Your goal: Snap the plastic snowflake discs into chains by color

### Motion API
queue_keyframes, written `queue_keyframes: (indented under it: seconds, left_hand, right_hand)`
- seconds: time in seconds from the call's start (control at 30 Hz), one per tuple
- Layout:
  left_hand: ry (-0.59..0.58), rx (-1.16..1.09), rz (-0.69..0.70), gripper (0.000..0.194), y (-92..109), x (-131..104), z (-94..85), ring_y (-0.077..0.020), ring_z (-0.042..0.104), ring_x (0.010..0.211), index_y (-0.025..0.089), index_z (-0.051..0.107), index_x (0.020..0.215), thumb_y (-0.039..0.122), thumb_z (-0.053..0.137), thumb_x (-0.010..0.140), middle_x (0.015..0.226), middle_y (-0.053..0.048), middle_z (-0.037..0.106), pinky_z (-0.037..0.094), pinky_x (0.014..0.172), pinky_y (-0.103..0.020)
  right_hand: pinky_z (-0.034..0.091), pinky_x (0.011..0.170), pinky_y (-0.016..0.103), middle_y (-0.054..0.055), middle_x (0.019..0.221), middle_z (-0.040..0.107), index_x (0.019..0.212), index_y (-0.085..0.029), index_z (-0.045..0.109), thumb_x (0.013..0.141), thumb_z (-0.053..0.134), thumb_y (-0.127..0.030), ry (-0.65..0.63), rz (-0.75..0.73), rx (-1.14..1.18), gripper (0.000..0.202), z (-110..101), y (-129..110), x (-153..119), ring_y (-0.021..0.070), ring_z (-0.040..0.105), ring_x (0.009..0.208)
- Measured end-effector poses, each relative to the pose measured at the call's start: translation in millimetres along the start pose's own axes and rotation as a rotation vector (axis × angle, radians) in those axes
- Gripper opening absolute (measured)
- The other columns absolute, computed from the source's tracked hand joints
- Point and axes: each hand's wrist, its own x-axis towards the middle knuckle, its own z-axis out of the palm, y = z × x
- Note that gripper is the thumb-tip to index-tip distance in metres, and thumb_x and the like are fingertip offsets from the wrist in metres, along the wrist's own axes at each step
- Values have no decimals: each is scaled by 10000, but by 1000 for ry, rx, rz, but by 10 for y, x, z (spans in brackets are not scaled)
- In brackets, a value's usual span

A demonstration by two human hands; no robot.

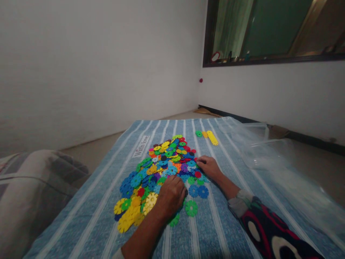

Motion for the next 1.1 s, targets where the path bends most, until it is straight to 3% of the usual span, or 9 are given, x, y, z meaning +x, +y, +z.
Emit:
queue_keyframes:
  seconds: [0.13,0.23,0.33,0.4,0.53,0.67,0.83,1.1]
  left_hand:
    - [-30,-59,-76,248,-124,46,-140,-192,551,790,169,612,788,204,405,920,797,-80,634,448,754,-330]
    - [-123,-41,-217,238,-276,89,-384,-195,558,825,178,616,782,235,419,902,823,-74,647,439,791,-331]
    - [-324,-56,-344,175,-429,97,-695,-179,564,824,189,612,745,244,477,841,797,-40,640,422,791,-296]
    - [-461,-66,-401,109,-504,76,-881,-163,563,776,193,595,711,226,511,773,776,-11,625,401,710,-259]
    - [-620,-46,-445,80,-542,20,-1086,-143,513,644,197,523,644,251,570,680,644,36,520,328,584,-236]
    - [-664,-9,-447,103,-435,32,-1090,-148,502,620,200,523,639,263,603,657,637,34,510,302,564,-246]
    - [-695,3,-407,92,-274,78,-952,-199,578,734,202,603,713,219,646,634,765,-8,614,354,615,-270]
    - [-610,23,-384,161,-274,68,-775,-266,607,897,205,641,840,241,624,683,886,-62,665,432,735,-335]
  right_hand:
    - [499,762,299,28,830,728,784,-207,736,759,576,-238,-10,-18,-21,166,-15,-3,0,186,663,797]
    - [496,764,298,19,828,725,782,-214,734,763,570,-232,-22,-21,-31,166,-22,-10,-2,182,656,784]
    - [495,768,298,14,836,724,785,-216,734,758,573,-227,-28,-16,-31,164,-22,-4,-2,179,653,784]
    - [494,773,299,15,842,724,785,-215,733,756,573,-219,-26,-14,-35,162,-19,7,0,179,651,791]
    - [491,781,298,19,838,720,796,-210,733,764,579,-212,-33,-27,-59,157,-27,21,8,177,649,798]
    - [488,783,289,10,835,719,788,-216,733,767,585,-210,-38,-42,-76,149,-45,9,11,171,646,796]
    - [484,794,296,8,854,722,782,-218,732,770,588,-205,-38,-37,-81,145,-48,6,8,174,648,804]
    - [483,793,297,17,848,719,796,-214,732,770,592,-203,-51,-45,-85,143,-53,5,14,177,648,803]
